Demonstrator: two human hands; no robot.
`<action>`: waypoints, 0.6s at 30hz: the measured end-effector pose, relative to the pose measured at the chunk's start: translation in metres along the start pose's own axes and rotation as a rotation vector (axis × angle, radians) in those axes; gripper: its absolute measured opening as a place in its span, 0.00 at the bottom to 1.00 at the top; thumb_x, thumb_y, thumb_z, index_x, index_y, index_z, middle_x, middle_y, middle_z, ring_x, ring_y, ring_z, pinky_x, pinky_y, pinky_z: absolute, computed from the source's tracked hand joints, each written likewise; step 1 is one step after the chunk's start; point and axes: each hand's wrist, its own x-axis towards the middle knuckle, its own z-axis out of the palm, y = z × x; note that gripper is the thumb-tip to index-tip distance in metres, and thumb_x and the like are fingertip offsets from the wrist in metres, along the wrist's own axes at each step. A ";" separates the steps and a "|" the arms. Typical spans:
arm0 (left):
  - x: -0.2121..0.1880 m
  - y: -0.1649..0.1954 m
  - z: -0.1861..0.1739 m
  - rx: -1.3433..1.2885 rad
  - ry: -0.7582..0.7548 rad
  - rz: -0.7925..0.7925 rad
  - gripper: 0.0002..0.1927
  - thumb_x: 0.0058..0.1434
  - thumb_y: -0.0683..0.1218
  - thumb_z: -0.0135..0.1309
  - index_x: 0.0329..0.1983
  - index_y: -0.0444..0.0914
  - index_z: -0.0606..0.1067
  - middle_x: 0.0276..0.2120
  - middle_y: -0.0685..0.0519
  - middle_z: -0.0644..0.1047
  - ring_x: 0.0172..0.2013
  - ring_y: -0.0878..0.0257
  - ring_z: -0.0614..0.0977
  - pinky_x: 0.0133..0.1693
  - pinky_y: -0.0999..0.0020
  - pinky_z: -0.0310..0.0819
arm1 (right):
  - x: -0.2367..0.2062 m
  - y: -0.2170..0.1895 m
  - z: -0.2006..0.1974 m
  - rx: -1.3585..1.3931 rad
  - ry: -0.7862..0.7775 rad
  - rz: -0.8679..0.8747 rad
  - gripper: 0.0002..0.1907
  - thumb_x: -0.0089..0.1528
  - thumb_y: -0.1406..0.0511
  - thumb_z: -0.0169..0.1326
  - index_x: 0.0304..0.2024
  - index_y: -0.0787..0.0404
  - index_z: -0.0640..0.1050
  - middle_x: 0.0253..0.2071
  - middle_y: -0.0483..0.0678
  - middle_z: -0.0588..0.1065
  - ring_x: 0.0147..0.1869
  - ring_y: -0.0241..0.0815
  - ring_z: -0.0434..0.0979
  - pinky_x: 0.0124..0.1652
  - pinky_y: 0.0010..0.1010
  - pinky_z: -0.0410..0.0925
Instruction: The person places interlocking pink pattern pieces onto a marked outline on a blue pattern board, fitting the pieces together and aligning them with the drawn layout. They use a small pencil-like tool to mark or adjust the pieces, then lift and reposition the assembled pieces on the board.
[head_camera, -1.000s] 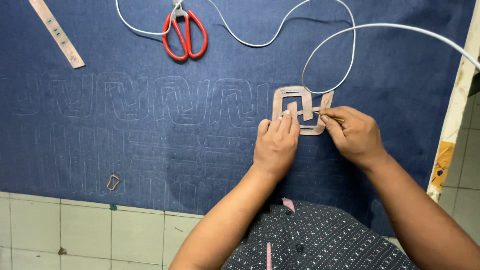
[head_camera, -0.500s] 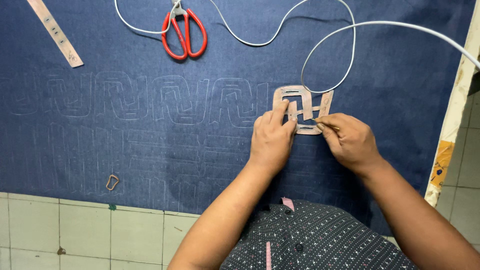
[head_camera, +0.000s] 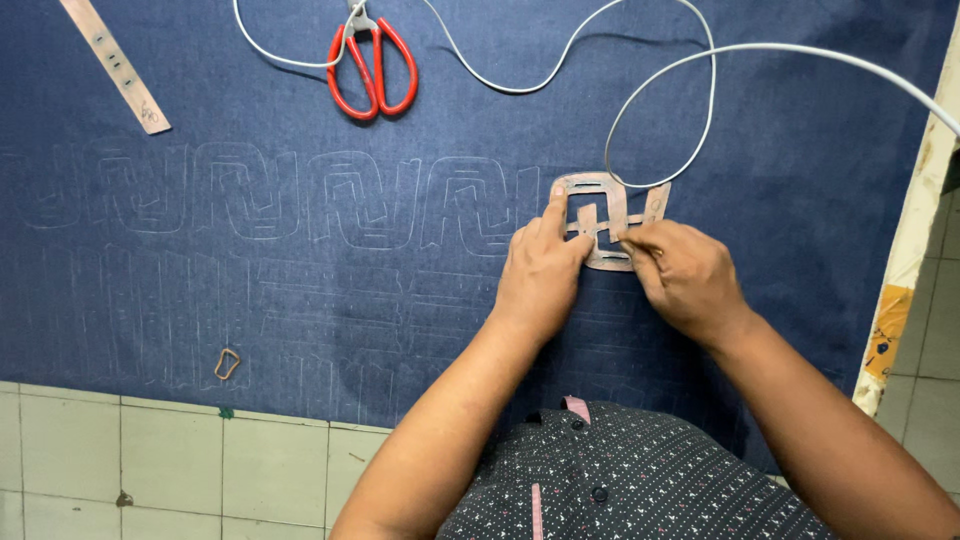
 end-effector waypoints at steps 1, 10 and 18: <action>0.001 0.000 -0.001 -0.001 -0.003 -0.005 0.07 0.60 0.42 0.54 0.39 0.39 0.80 0.66 0.31 0.67 0.50 0.48 0.78 0.53 0.54 0.71 | 0.004 0.001 0.001 -0.007 0.005 -0.011 0.05 0.64 0.71 0.59 0.42 0.65 0.81 0.39 0.51 0.80 0.42 0.48 0.82 0.44 0.34 0.74; 0.008 -0.004 -0.021 0.192 -0.159 -0.150 0.16 0.63 0.42 0.50 0.54 0.43 0.77 0.66 0.58 0.71 0.57 0.52 0.73 0.55 0.52 0.60 | 0.015 0.005 -0.002 0.016 0.011 0.034 0.05 0.65 0.69 0.59 0.42 0.65 0.81 0.40 0.51 0.80 0.40 0.48 0.82 0.41 0.34 0.74; 0.016 -0.011 -0.027 0.187 -0.150 -0.135 0.08 0.61 0.42 0.51 0.40 0.44 0.79 0.67 0.62 0.70 0.66 0.50 0.68 0.61 0.40 0.53 | 0.042 0.012 0.008 -0.079 0.098 -0.115 0.03 0.67 0.70 0.59 0.42 0.63 0.80 0.41 0.52 0.79 0.43 0.50 0.81 0.45 0.37 0.74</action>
